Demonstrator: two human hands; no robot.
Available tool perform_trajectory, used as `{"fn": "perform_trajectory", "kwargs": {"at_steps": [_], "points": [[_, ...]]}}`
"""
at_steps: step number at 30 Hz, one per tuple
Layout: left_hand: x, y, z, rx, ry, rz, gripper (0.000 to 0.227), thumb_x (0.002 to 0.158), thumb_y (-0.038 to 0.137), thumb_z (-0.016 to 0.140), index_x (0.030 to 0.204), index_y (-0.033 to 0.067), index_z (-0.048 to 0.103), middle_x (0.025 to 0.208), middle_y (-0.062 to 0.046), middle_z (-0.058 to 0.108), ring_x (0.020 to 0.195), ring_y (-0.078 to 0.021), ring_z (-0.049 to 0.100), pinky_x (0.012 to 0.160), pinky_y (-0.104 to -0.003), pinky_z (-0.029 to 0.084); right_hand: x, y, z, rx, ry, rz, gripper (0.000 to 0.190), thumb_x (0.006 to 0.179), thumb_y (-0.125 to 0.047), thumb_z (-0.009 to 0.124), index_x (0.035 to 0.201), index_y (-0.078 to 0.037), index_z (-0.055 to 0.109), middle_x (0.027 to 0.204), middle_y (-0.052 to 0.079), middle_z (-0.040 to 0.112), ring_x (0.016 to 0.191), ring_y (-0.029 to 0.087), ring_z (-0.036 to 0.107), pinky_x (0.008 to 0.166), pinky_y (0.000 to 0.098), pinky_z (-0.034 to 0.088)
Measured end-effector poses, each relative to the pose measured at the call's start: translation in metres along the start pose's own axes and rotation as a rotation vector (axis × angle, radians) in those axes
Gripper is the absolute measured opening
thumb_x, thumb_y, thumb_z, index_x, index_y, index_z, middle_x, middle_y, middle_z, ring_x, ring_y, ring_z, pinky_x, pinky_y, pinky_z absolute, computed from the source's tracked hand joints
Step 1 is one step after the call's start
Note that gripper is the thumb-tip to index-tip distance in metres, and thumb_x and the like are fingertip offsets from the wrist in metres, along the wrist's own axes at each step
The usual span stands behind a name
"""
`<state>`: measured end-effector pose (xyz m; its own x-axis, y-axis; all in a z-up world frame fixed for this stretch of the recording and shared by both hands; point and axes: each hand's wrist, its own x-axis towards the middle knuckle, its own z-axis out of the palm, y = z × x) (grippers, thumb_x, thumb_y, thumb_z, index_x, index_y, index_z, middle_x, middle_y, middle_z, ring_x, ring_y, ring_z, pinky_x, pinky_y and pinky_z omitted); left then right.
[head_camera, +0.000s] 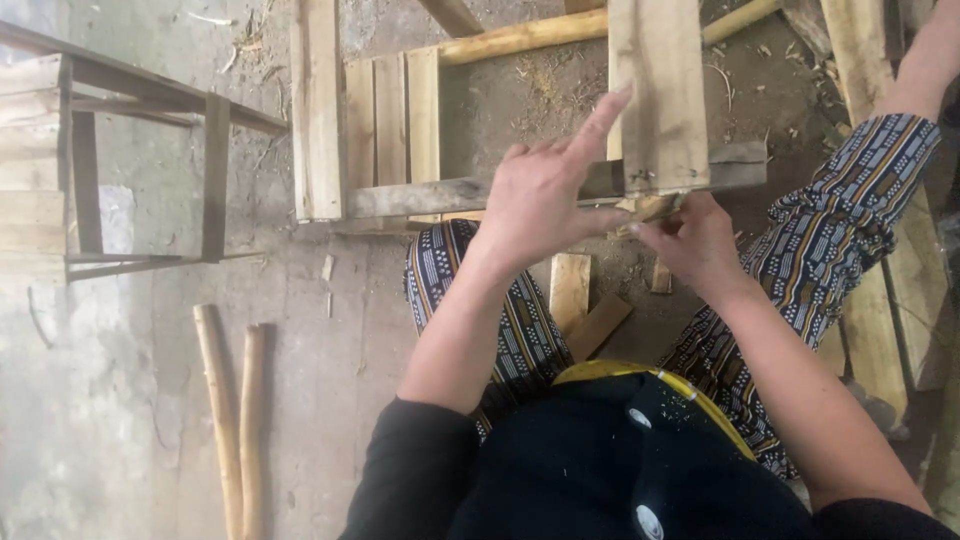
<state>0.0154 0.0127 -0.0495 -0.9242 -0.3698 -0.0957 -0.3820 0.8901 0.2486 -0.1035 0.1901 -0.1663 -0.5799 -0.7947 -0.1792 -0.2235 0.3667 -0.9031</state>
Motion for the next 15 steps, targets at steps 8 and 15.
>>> {"fn": "perform_trajectory", "kwargs": {"at_steps": [8,15], "points": [[-0.003,0.004,0.004,0.085,0.039,0.019,0.118,0.085,0.07,0.076,0.161,0.0246,-0.003,0.105,-0.003,0.075,0.104,-0.0206,0.071,0.098,-0.041,0.052,0.004,0.014,0.014,-0.116,0.049,-0.002,0.027,0.089,-0.007,0.075,0.109,0.006,0.062,0.094,0.017,0.072,0.077,0.025,0.069,0.068,0.0345,0.055],[-0.002,0.013,0.018,0.066,0.134,-0.019,0.114,0.081,0.057,0.08,0.162,0.0256,0.006,0.102,-0.003,0.073,0.103,-0.0225,0.069,0.092,-0.04,0.047,0.006,0.036,0.021,-0.02,0.089,0.017,0.015,0.093,-0.007,0.071,0.093,0.001,0.059,0.075,0.007,0.061,0.061,0.016,0.055,0.056,0.028,0.047]]}}
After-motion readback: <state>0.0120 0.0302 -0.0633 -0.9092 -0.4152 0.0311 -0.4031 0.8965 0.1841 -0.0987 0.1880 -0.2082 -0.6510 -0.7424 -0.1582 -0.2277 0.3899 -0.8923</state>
